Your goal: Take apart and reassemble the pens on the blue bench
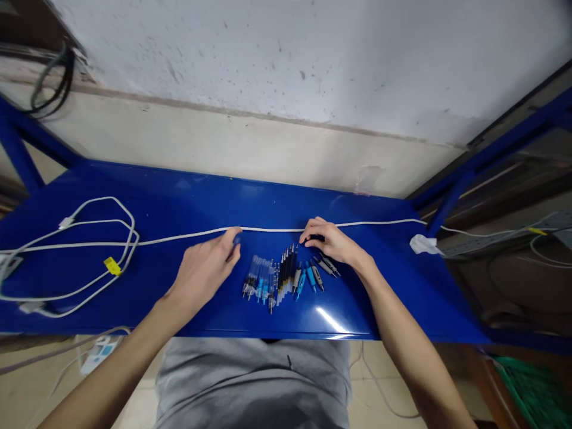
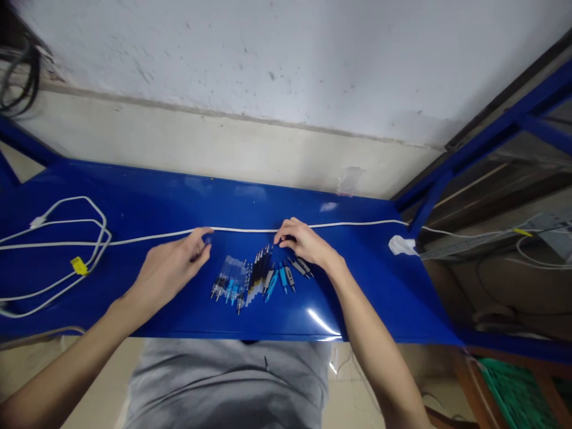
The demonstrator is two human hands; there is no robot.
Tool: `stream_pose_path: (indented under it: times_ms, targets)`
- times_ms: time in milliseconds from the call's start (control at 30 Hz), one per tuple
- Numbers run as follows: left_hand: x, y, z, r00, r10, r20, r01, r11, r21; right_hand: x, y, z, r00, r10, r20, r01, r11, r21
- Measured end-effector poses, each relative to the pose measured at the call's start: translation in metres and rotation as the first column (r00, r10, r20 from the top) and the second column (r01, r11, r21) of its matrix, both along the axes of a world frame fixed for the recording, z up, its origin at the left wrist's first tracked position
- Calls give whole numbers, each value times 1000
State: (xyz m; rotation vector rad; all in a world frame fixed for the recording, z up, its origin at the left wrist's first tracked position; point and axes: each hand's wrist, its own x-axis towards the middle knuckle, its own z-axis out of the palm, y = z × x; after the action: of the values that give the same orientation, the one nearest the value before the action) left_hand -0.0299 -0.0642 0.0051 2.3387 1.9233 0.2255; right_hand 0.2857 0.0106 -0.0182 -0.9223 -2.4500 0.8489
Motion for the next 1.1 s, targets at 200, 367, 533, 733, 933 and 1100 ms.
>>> stream_pose_path:
  times_ms: [200,367,533,733,933,1100]
  targets:
    - [28,72,-4,910,-290,296,115,863,492,-9,-3,-2,1000,7,-27,-6,1000,21]
    - [48,92,-29,804,-564,188,390,739,549,-15,-4,-5,997,24,-70,-23,1000,13]
    - [45,79,-38,727,-563,393,309,780,545,-17,-4,-8,997,46,-57,-48,998,-29]
    - [44,77,-40,689,-554,467,301,805,511,-16,0,-14,996,51,-68,-55,997,-51]
    - [44,79,-43,692,-545,474,305,816,492,-13,1,-13,992,9,-126,-23,994,-106]
    - [40,80,-44,736,-465,493,253,863,437,-4,2,-4,978,-91,-189,68,990,-125]
